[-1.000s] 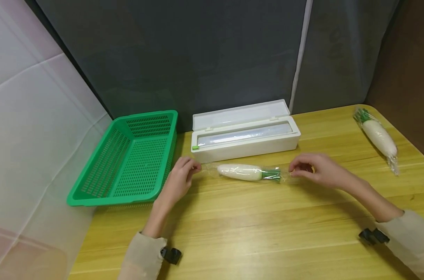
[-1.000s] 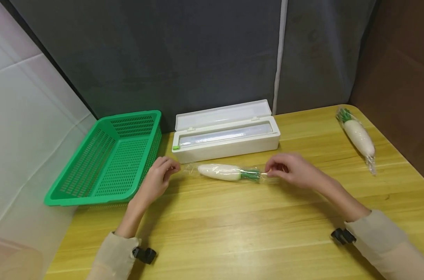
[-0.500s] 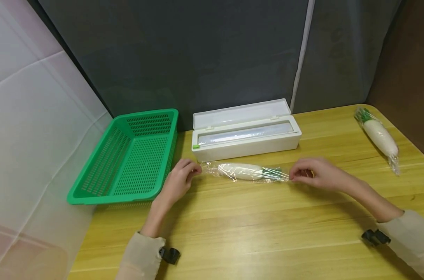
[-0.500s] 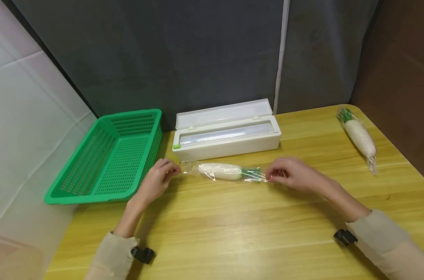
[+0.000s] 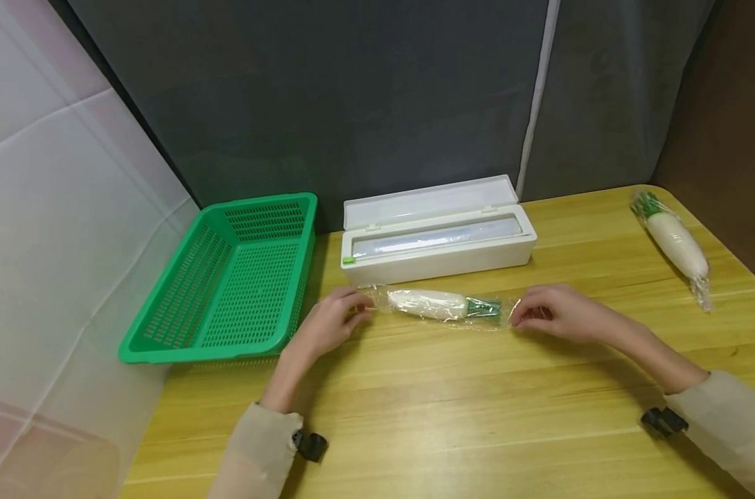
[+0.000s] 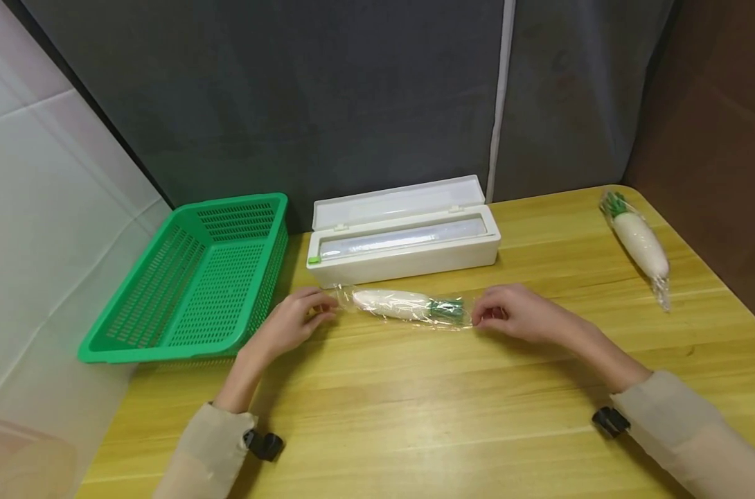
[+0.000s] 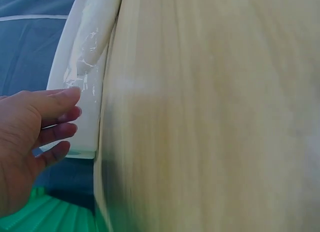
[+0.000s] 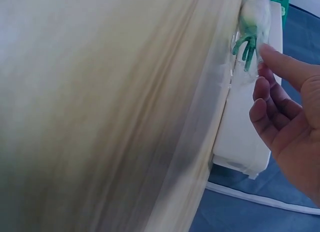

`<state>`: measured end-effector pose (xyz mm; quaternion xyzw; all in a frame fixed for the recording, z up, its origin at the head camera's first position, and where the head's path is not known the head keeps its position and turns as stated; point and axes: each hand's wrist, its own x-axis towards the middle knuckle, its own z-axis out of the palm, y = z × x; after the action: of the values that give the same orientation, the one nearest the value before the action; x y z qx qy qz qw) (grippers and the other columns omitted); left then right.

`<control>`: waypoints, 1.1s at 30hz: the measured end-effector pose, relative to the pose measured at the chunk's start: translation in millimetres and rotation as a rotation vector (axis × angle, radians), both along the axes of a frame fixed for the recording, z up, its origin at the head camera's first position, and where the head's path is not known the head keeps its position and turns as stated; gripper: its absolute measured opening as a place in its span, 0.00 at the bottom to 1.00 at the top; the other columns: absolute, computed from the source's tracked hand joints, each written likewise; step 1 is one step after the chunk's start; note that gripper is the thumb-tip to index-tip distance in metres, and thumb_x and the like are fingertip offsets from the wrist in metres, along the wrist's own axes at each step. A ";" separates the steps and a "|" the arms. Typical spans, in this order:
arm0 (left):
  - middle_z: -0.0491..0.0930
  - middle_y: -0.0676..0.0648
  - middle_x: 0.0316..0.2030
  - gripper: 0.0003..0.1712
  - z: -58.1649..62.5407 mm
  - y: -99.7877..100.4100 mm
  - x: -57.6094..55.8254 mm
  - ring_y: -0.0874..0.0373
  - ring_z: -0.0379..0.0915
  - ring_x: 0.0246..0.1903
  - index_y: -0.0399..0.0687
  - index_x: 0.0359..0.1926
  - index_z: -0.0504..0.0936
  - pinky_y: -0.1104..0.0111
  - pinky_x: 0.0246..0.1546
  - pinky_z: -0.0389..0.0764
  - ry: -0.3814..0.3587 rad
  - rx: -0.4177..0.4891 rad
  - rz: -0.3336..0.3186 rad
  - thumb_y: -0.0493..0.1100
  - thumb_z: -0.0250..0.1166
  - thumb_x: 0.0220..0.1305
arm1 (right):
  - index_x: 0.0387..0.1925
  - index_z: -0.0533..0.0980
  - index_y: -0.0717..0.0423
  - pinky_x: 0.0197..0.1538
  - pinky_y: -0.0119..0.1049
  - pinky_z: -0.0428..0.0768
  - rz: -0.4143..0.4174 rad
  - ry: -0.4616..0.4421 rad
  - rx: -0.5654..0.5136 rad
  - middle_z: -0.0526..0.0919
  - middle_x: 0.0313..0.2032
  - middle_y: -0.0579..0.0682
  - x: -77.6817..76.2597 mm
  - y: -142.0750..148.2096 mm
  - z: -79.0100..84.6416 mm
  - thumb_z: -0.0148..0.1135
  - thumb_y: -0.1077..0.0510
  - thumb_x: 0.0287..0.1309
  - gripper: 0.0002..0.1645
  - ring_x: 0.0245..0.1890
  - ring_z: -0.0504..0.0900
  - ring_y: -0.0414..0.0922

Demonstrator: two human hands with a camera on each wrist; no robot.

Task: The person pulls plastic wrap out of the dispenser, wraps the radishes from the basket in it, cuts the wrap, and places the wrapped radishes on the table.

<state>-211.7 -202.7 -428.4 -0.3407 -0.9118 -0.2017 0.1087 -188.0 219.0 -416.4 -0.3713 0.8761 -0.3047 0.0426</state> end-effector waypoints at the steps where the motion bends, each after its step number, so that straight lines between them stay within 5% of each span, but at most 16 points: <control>1: 0.83 0.47 0.36 0.09 -0.3 0.6 -0.9 0.52 0.79 0.39 0.40 0.43 0.87 0.61 0.43 0.82 -0.004 -0.010 -0.002 0.36 0.73 0.61 | 0.36 0.86 0.48 0.30 0.30 0.74 -0.004 0.004 0.016 0.80 0.33 0.36 -0.7 0.2 -0.3 0.71 0.62 0.60 0.05 0.28 0.71 0.33; 11: 0.83 0.45 0.40 0.11 1.6 4.6 -4.9 0.51 0.79 0.41 0.41 0.47 0.86 0.57 0.44 0.82 -0.041 -0.048 0.050 0.36 0.71 0.64 | 0.43 0.87 0.54 0.33 0.31 0.75 -0.034 0.018 0.103 0.80 0.34 0.39 -4.1 3.5 -2.7 0.69 0.61 0.63 0.08 0.30 0.70 0.34; 17: 0.82 0.44 0.42 0.06 5.8 5.1 -4.0 0.48 0.79 0.45 0.42 0.44 0.86 0.55 0.43 0.83 0.045 0.029 0.126 0.36 0.68 0.66 | 0.40 0.87 0.50 0.30 0.31 0.73 -0.096 0.026 0.048 0.78 0.35 0.38 -1.7 4.0 2.0 0.68 0.59 0.65 0.05 0.29 0.70 0.35; 24: 0.77 0.39 0.48 0.14 4.7 10.6 -6.1 0.43 0.73 0.53 0.38 0.52 0.81 0.52 0.53 0.78 0.150 0.130 0.094 0.35 0.69 0.66 | 0.38 0.84 0.50 0.29 0.31 0.70 -0.154 0.156 -0.057 0.76 0.36 0.41 -3.9 -4.4 4.3 0.70 0.63 0.62 0.05 0.28 0.68 0.37; 28: 0.78 0.38 0.51 0.18 4.4 18.5 -9.0 0.43 0.72 0.55 0.36 0.53 0.81 0.50 0.59 0.72 0.144 0.152 0.059 0.37 0.71 0.64 | 0.43 0.84 0.52 0.40 0.39 0.76 -0.173 0.201 -0.056 0.79 0.41 0.45 -8.3 -12.5 3.4 0.72 0.60 0.60 0.09 0.37 0.75 0.43; 33: 0.78 0.40 0.58 0.26 5.5 28.6 -9.6 0.44 0.71 0.61 0.39 0.59 0.81 0.46 0.64 0.67 0.081 0.086 0.031 0.46 0.73 0.63 | 0.51 0.82 0.56 0.56 0.53 0.74 -0.178 0.148 -0.018 0.83 0.50 0.50 -13.3 -24.3 3.3 0.72 0.54 0.61 0.18 0.53 0.76 0.52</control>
<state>-221.4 -174.2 -422.9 -0.3296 -0.9023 -0.2250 0.1631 -201.3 194.7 -413.1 -0.3139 0.9035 -0.2870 -0.0529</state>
